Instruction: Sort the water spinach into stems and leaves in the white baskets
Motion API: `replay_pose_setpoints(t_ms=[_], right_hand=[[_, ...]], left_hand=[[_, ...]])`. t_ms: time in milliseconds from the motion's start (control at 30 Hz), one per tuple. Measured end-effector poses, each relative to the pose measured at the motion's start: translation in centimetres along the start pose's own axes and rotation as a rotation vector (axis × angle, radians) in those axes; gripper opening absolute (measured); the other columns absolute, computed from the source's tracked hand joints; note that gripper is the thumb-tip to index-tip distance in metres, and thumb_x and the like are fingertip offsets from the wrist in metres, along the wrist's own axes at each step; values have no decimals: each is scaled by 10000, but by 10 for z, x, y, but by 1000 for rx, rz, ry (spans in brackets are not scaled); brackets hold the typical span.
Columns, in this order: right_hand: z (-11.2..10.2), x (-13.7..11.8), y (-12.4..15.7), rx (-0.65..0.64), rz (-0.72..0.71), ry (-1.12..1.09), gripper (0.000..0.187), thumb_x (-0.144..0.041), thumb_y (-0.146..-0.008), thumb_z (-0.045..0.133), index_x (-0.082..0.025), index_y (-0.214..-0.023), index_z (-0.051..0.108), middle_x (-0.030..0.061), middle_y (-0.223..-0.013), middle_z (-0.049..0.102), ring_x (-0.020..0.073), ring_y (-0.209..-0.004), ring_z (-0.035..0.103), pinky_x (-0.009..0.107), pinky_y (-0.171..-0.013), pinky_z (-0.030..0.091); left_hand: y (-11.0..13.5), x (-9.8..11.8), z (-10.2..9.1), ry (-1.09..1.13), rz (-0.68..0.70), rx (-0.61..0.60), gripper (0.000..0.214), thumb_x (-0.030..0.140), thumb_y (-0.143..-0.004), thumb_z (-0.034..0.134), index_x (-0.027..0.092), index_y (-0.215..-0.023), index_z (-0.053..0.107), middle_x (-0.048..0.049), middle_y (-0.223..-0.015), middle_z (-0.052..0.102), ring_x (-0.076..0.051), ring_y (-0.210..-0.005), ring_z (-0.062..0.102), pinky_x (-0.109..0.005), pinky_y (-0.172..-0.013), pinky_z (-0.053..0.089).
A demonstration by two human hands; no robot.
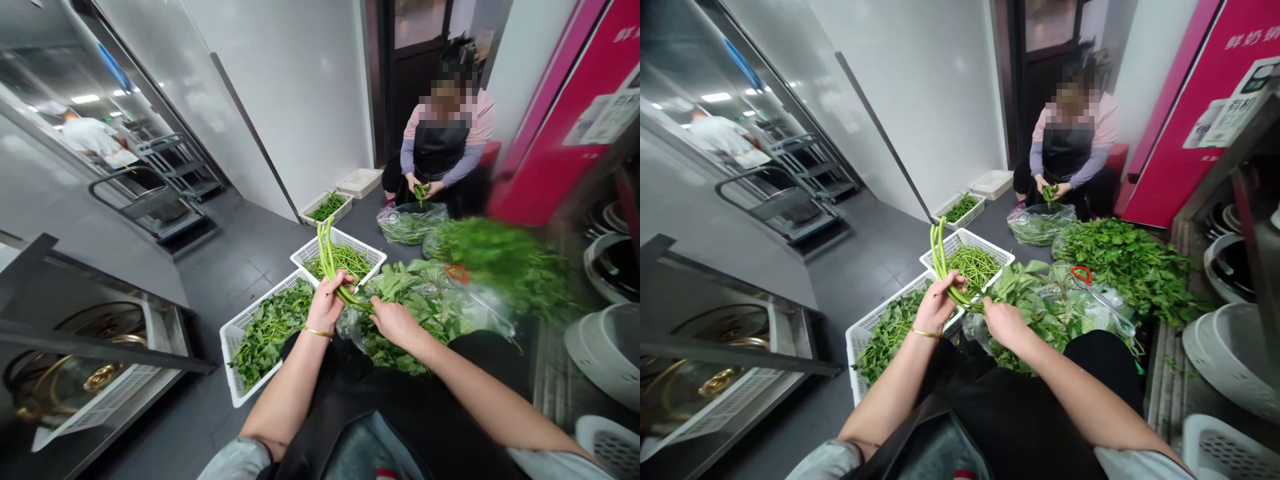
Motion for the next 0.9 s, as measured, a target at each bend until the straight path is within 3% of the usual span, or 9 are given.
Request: replay_pose_setpoints(t_ms=[167,300,533,633,767,900], right_hand=[[-13,5,13,-113,-29,-252,297,-298,-763,619,-176,-1034,619,39,-774,654,170,-661,581,250,-625,400],[-20,13,16,-76,3,-311,268,-285,-762,584,-155,-984,658,3,-647,587,140,-579,506,245,-602,368],[-32,10,10,-80,-35,-472,393,-342,-745,603,-202,-1110,647,-47,-545,531,99,-453,376,231,-513,315],[-23,-6,-1,-172,-97,-476,371,-288,-684,658,-186,-1039,684,-40,-577,554,93,-480,394,227,-520,316],[1,-15,-12,-292,-106,-562,188,-269,-641,678,-139,-775,701,-23,-607,577,100,-538,436,222,-527,324],[1,6,-15,-233,-38,-628,311,-400,-712,614,-154,-874,714,-36,-550,538,86,-471,374,224,-481,273]], left_hand=[[9,6,-4,-171,-119,-157,269,312,-737,698,101,-891,637,-89,-815,683,-168,-737,642,-294,-688,522],[9,4,-9,-327,-92,-87,318,386,-689,737,112,-786,609,-52,-669,658,-127,-568,602,-233,-538,480],[3,-13,-6,-303,-115,-25,416,484,-637,748,157,-694,497,26,-503,547,-87,-421,523,-167,-352,308],[5,-19,-4,-364,-179,-69,411,467,-620,765,133,-669,530,-4,-515,588,-65,-367,481,-171,-347,325],[5,-14,-9,-372,-197,-76,392,408,-564,812,107,-698,600,-38,-561,630,-92,-420,537,-186,-389,394],[4,-6,-16,-397,-160,-57,366,388,-580,804,97,-716,628,-46,-582,632,-96,-433,545,-187,-379,383]])
Point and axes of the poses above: each hand's wrist, its own y-axis away from the middle knuckle, its own z-axis out of the palm, x = y × z, the point moved 7 cm from there along -y, towards the middle knuckle
